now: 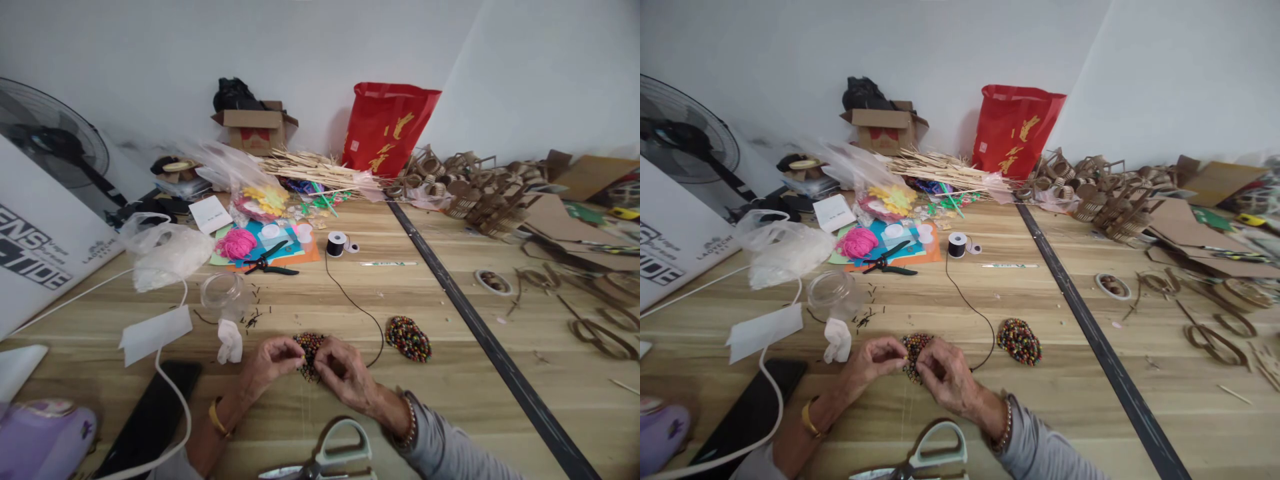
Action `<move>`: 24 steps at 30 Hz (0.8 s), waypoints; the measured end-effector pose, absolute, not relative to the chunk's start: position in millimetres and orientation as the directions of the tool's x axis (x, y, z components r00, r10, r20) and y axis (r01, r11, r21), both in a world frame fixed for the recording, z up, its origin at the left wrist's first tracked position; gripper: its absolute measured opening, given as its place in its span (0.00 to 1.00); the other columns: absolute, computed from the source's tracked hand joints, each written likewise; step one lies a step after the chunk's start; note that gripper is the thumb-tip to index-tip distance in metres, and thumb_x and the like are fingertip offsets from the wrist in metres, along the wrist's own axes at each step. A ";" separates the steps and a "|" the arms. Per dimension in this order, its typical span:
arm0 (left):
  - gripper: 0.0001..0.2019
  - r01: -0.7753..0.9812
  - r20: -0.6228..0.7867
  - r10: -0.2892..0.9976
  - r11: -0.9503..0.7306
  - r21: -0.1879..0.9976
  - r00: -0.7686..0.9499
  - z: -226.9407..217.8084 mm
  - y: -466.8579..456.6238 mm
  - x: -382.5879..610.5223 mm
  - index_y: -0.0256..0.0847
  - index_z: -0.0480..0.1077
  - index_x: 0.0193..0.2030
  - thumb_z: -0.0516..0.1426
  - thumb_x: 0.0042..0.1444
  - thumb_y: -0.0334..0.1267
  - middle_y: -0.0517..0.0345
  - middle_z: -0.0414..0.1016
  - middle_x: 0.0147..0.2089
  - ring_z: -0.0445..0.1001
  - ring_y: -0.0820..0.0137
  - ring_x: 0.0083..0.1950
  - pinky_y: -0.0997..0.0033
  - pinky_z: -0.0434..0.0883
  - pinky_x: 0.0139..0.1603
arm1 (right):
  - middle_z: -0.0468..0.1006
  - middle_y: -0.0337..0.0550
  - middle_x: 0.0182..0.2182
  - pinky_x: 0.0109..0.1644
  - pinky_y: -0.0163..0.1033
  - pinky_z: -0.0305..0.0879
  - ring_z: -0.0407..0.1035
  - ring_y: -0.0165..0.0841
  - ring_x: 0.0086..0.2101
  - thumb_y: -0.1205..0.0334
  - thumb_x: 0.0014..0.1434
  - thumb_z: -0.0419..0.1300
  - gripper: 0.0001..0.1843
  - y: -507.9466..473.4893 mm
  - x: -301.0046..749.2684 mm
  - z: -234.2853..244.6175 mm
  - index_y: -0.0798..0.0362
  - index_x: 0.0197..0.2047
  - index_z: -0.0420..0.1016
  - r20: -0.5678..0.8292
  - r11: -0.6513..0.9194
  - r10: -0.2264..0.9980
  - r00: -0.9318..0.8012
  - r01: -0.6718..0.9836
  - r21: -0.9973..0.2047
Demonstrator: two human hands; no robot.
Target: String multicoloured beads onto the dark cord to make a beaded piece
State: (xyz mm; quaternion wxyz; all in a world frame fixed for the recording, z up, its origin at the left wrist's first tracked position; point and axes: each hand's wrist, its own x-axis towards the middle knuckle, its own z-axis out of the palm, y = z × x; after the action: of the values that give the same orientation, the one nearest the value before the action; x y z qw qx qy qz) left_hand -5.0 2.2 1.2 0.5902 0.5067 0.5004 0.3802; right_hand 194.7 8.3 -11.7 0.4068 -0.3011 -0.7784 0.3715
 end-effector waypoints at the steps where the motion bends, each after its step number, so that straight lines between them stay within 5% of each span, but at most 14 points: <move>1: 0.10 0.050 -0.203 0.956 0.197 0.979 0.211 1.0 2.2 -4.8 0.36 0.75 0.27 0.67 0.40 0.39 0.58 0.77 0.26 0.72 0.70 0.30 0.71 0.69 0.35 | 0.72 0.42 0.26 0.30 0.35 0.61 0.65 0.31 0.28 0.63 0.64 0.53 0.09 8.3 194.7 -11.4 0.53 0.32 0.69 0.405 0.539 0.771 -0.491 0.165 -0.826; 24: 0.07 -0.005 -0.213 0.953 0.219 0.976 0.216 4.2 1.2 -1.1 0.36 0.75 0.26 0.67 0.40 0.34 0.59 0.78 0.26 0.73 0.71 0.30 0.72 0.69 0.36 | 0.71 0.41 0.25 0.30 0.34 0.59 0.64 0.30 0.27 0.65 0.62 0.54 0.07 7.8 193.4 -11.7 0.54 0.31 0.69 0.424 0.555 0.765 -0.485 0.161 -0.816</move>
State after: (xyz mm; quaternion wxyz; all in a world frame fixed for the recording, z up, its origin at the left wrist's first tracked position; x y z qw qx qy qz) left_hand -1.1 1.2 4.2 0.6099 0.4859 0.4875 0.3928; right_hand 193.4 7.8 -11.7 0.4116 -0.2967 -0.7798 0.3667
